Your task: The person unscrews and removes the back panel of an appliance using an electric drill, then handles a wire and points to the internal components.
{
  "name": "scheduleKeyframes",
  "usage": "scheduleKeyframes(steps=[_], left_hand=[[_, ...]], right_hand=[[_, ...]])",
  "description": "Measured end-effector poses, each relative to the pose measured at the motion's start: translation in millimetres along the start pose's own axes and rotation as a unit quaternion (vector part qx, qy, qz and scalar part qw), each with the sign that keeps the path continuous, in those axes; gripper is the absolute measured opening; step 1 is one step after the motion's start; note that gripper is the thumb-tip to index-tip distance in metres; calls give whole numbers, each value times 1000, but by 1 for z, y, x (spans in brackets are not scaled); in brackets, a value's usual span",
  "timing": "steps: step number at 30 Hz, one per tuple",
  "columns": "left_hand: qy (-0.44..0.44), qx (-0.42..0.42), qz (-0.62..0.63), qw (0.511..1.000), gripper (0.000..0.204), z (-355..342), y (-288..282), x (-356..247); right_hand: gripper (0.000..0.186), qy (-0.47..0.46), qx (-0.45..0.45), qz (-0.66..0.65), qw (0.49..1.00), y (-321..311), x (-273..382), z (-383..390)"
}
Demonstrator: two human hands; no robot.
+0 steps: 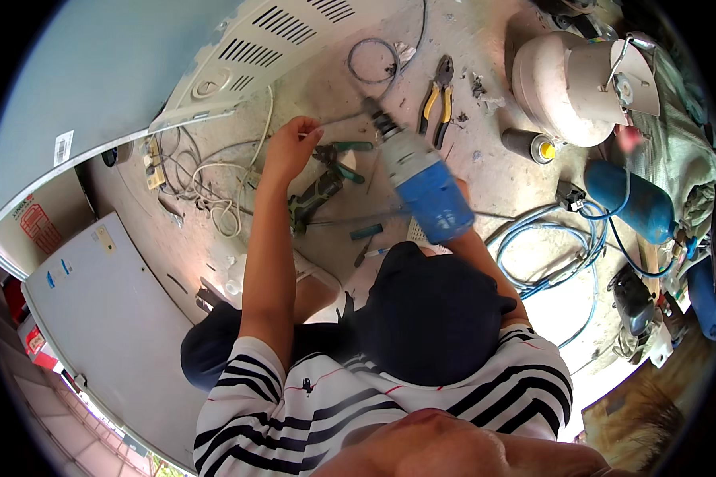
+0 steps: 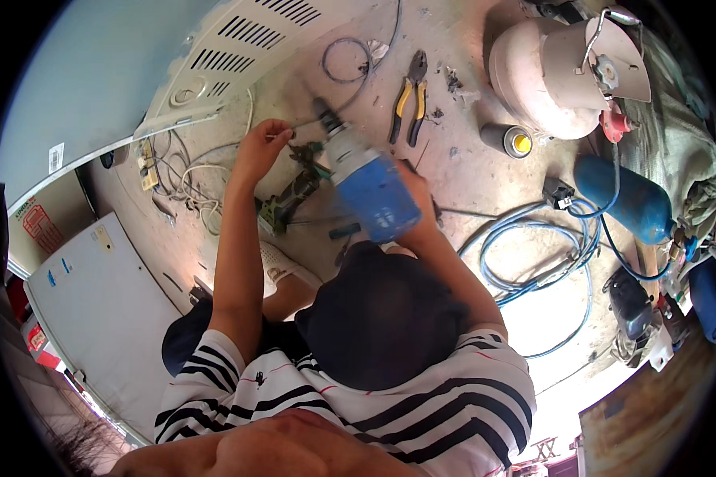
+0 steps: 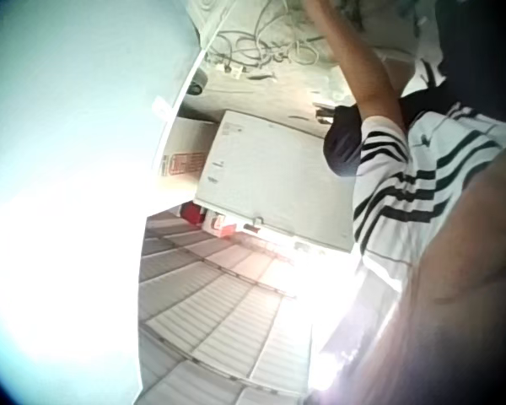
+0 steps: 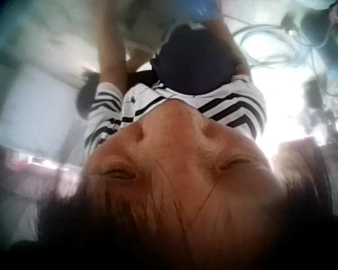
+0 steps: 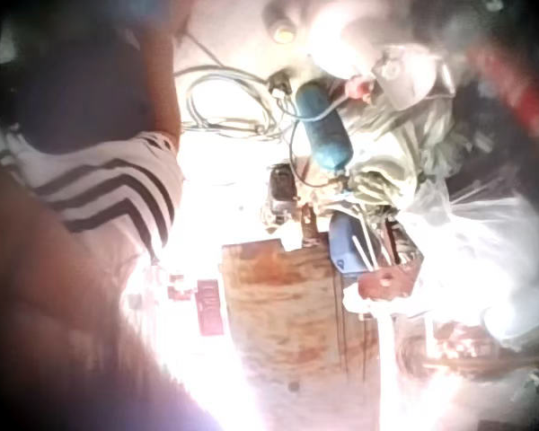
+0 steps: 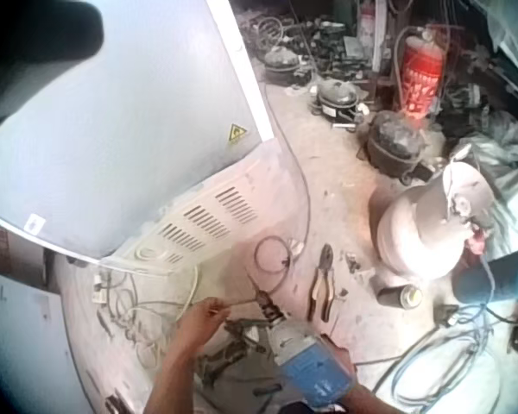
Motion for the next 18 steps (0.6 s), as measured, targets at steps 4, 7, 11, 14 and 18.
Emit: scheduleKeyframes(steps=[4, 7, 11, 14, 18], left_hand=[[-15, 29, -44, 999, 19, -14, 28, 2], [14, 28, -50, 998, 18, -17, 49, 8], [-8, 93, -58, 994, 16, -8, 90, 9], [31, 114, -66, 991, 14, 1, 123, -1], [111, 77, -70, 988, 17, 17, 148, -25]], right_hand=[[30, -67, -12, 337, 939, -31, -8, 28], [36, 54, -109, 202, 972, -60, -23, 43], [30, 172, -159, 120, 965, -72, -32, 56], [28, 207, -174, 86, 959, -76, -30, 60], [30, 216, -170, 77, 958, -80, -27, 60]])
Point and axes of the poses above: each hand's wrist, its own z-axis away from the middle knuckle, its own y-axis out of the palm, x = y × z, the point moved 8 cm from there along -z, towards the middle knuckle, and after that the axes turned 6 degrees about x, right-handed, at the moved point
